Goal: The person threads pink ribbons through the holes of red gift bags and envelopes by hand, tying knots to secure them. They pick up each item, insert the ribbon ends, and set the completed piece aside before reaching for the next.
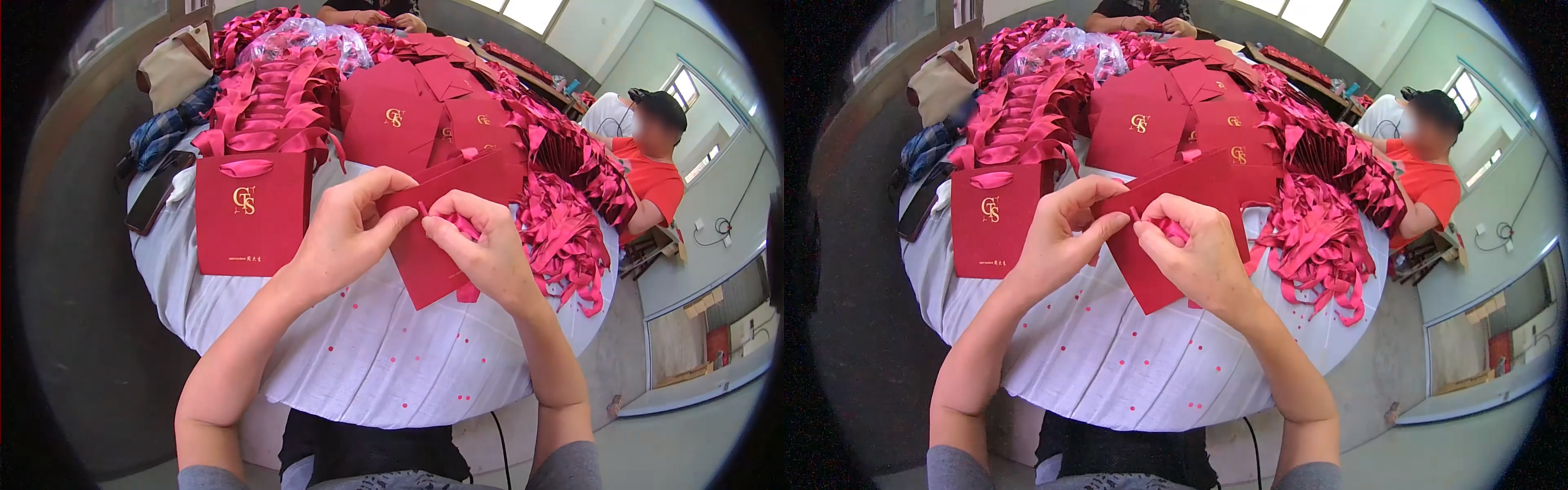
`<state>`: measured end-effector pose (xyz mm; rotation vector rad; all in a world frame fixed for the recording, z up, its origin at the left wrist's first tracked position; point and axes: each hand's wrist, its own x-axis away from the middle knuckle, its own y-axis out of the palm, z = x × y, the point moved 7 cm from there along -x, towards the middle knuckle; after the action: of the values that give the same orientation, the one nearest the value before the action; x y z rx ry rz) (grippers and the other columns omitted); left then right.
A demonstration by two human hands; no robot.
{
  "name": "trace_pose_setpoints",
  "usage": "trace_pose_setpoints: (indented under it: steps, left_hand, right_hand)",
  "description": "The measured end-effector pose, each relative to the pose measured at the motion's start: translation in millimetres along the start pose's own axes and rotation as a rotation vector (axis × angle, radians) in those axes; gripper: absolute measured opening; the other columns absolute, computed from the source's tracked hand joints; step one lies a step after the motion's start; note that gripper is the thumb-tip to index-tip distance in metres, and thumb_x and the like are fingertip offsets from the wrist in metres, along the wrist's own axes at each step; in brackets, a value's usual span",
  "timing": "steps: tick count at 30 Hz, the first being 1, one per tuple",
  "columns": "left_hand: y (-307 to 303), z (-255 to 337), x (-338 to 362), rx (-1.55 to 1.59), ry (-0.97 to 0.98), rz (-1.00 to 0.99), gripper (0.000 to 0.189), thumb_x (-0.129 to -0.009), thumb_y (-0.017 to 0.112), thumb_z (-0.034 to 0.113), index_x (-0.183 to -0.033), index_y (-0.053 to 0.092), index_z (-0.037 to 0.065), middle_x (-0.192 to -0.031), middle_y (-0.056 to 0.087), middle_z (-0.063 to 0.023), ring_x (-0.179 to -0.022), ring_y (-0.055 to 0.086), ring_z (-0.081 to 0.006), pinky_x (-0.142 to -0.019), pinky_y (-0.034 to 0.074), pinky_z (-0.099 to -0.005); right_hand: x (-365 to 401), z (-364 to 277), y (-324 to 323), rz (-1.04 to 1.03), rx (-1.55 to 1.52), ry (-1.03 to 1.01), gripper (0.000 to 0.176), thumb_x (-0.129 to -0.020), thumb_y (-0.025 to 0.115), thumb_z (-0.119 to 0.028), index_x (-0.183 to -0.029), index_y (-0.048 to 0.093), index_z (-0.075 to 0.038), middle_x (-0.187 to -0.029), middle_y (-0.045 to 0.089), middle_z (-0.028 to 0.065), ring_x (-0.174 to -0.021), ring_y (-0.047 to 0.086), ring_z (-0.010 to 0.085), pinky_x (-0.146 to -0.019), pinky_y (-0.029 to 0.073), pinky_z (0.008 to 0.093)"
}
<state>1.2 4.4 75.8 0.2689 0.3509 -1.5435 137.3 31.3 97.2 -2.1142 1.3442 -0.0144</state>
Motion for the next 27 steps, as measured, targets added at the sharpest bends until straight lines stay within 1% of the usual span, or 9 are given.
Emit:
trace_pose_setpoints:
  steps: [2,4,8,12,14,15,17,24,27]
  left_hand:
    - [-1.5,3.3,1.8,-0.079,0.071,0.044,0.017,-0.084,0.060,0.000,-0.101,0.059,-0.003,-0.082,0.063,-0.0016,-0.058,0.045,-0.0012,-0.049,0.037,-0.0204]
    - [-0.9,7.2,3.7,-0.137,0.122,0.048,0.018,-0.083,0.060,0.000,-0.100,0.059,-0.003,-0.081,0.063,-0.0029,-0.057,0.046,-0.0020,-0.049,0.037,-0.0208]
    - [2.2,16.5,7.4,-0.206,0.253,0.083,0.019,-0.080,0.060,-0.001,-0.098,0.060,-0.002,-0.079,0.064,-0.0067,-0.055,0.049,-0.0061,-0.048,0.038,-0.0224]
    - [4.5,23.1,10.8,-0.250,0.279,0.080,0.018,-0.079,0.060,-0.002,-0.098,0.060,-0.001,-0.080,0.064,-0.0086,-0.055,0.053,-0.0091,-0.049,0.041,-0.0236]
    - [5.7,27.4,12.3,-0.311,0.309,0.080,0.018,-0.080,0.060,-0.004,-0.098,0.061,-0.002,-0.079,0.063,-0.0030,-0.064,0.055,-0.0031,-0.052,0.041,-0.0181]
    - [5.8,27.5,11.9,-0.312,0.312,0.080,0.018,-0.080,0.060,-0.004,-0.098,0.061,-0.002,-0.079,0.063,-0.0030,-0.064,0.055,-0.0031,-0.052,0.041,-0.0181]
    - [5.3,27.2,11.0,-0.292,0.324,0.093,0.017,-0.079,0.061,-0.002,-0.096,0.060,-0.001,-0.077,0.065,-0.0095,-0.056,0.057,-0.0104,-0.050,0.044,-0.0244]
    - [9.0,31.0,14.9,-0.363,0.337,0.089,0.017,-0.078,0.061,-0.002,-0.095,0.060,0.000,-0.076,0.065,-0.0093,-0.052,0.058,-0.0132,-0.048,0.044,-0.0251]
    - [11.1,30.8,15.0,-0.388,0.342,0.103,0.017,-0.078,0.062,-0.002,-0.094,0.061,0.001,-0.077,0.065,-0.0106,-0.052,0.059,-0.0167,-0.048,0.045,-0.0266]
  right_hand:
    - [0.5,0.5,-0.5,0.005,-0.023,-0.001,0.011,-0.081,0.062,-0.009,-0.079,0.059,0.001,-0.058,0.047,-0.0021,-0.056,0.040,0.0023,-0.048,0.033,0.0231]
    - [0.7,2.6,0.1,-0.017,-0.136,-0.002,0.012,-0.082,0.061,-0.009,-0.077,0.059,0.001,-0.059,0.046,-0.0038,-0.056,0.039,0.0019,-0.049,0.032,0.0221]
    - [2.7,-1.5,-1.8,-0.077,-0.125,0.027,0.013,-0.083,0.059,-0.010,-0.075,0.058,0.001,-0.059,0.046,-0.0048,-0.057,0.039,0.0013,-0.050,0.031,0.0212]
    - [4.2,-4.2,-2.5,-0.144,-0.191,0.039,0.013,-0.083,0.058,-0.010,-0.075,0.058,0.000,-0.060,0.047,-0.0056,-0.057,0.039,0.0006,-0.050,0.031,0.0208]
    - [5.0,-3.2,-1.3,-0.166,-0.187,0.064,0.013,-0.083,0.058,-0.010,-0.074,0.058,0.000,-0.061,0.047,-0.0059,-0.058,0.039,0.0003,-0.050,0.031,0.0206]
    - [5.2,-2.8,-1.0,-0.159,-0.206,0.064,0.013,-0.083,0.058,-0.010,-0.074,0.058,0.000,-0.061,0.047,-0.0060,-0.058,0.040,0.0003,-0.050,0.031,0.0205]
    - [6.0,-3.5,-0.7,-0.150,-0.225,0.061,0.013,-0.083,0.058,-0.009,-0.074,0.058,0.000,-0.061,0.047,-0.0061,-0.058,0.040,0.0002,-0.051,0.031,0.0204]
    - [10.2,-4.4,-0.6,-0.084,-0.242,0.106,0.014,-0.083,0.057,-0.008,-0.072,0.057,0.000,-0.060,0.047,-0.0056,-0.058,0.039,0.0008,-0.050,0.031,0.0210]
    - [11.3,-3.2,-1.3,-0.062,-0.244,0.155,0.014,-0.083,0.056,-0.007,-0.071,0.056,0.000,-0.060,0.046,-0.0052,-0.057,0.039,0.0010,-0.049,0.030,0.0214]
